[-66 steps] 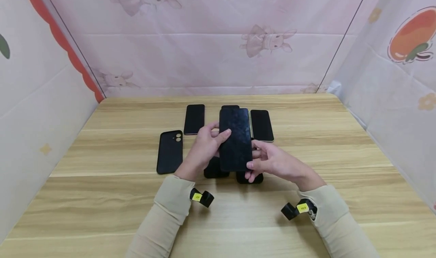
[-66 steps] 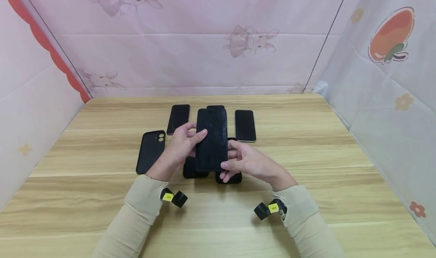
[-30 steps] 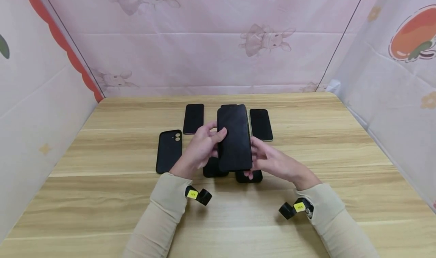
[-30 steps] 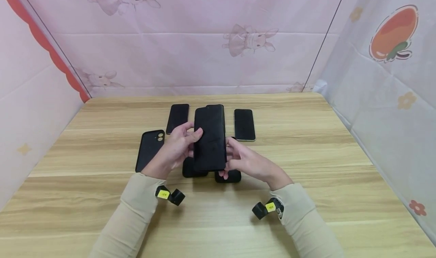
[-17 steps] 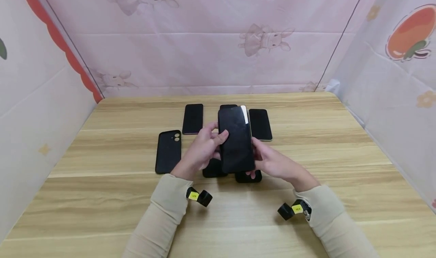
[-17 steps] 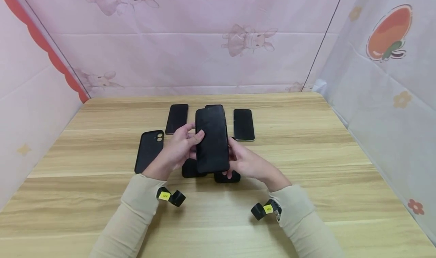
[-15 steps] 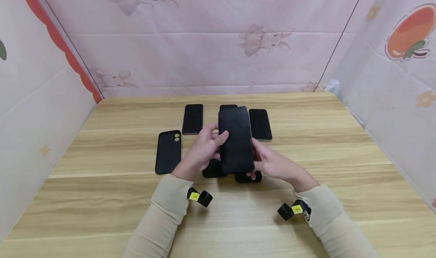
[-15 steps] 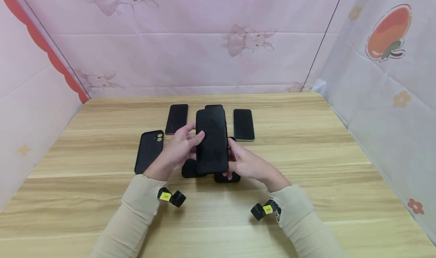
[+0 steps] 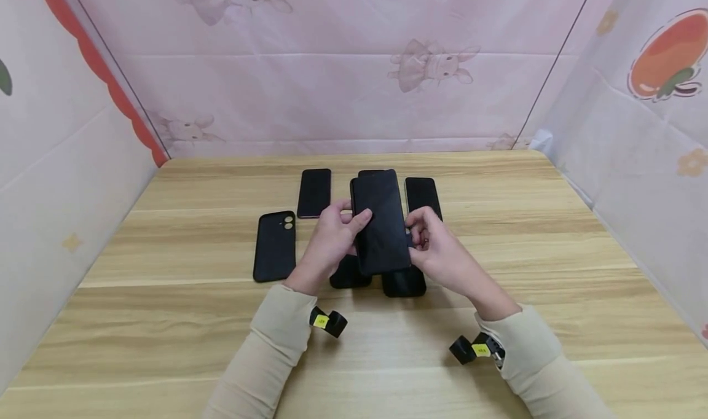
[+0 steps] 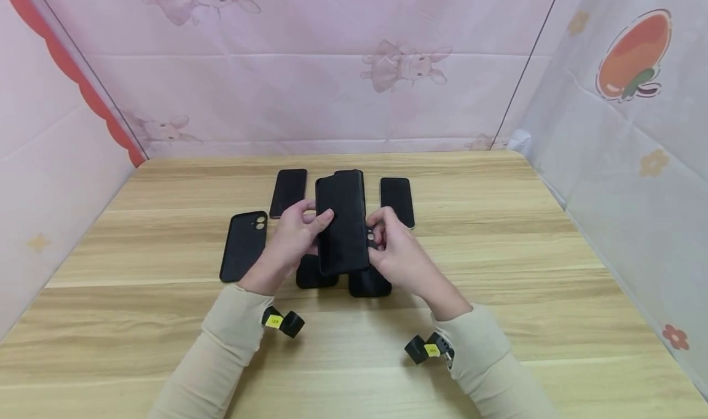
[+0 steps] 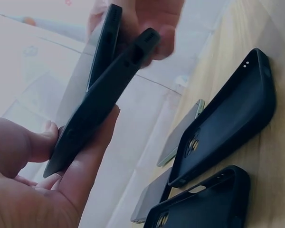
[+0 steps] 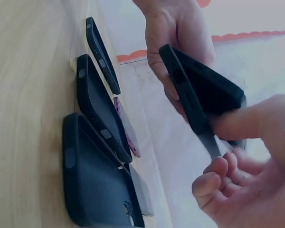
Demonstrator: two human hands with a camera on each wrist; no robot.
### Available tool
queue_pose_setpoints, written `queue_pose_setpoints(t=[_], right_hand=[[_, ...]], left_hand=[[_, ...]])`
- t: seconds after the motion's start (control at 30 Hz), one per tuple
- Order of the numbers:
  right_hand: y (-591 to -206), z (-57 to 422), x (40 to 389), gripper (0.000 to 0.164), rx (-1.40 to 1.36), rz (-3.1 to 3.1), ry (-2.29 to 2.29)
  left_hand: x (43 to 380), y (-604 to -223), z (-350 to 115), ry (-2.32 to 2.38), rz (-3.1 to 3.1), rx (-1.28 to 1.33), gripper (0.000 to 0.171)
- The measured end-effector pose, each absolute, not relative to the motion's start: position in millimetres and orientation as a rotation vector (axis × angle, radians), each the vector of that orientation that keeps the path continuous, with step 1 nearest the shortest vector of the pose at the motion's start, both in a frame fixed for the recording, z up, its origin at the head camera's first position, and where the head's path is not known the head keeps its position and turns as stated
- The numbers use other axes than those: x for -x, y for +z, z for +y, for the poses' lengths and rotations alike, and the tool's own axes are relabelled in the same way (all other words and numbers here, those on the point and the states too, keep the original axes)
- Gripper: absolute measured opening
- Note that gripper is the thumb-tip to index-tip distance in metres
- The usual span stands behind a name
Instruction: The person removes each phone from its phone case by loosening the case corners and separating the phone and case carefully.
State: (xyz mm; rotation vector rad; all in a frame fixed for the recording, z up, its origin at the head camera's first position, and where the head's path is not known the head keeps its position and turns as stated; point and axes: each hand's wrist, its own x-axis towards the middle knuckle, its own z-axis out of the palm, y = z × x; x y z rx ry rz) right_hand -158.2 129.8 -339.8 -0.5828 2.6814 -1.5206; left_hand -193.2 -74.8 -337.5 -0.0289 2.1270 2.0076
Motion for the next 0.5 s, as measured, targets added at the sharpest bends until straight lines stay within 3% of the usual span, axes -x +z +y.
queue_pose_setpoints(t=[0.13, 0.5], right_hand=[[-336.9, 128.8, 156.5, 0.024, 0.64, 2.713, -1.466], [-334.4, 131.3, 157.5, 0.033, 0.557, 2.447, -1.639]], left_hand=[[193.1, -339.8, -73.8, 1.992, 2.168, 0.038, 0.056], [192.8, -340.7, -71.7, 2.011, 2.173, 0.031, 0.043]])
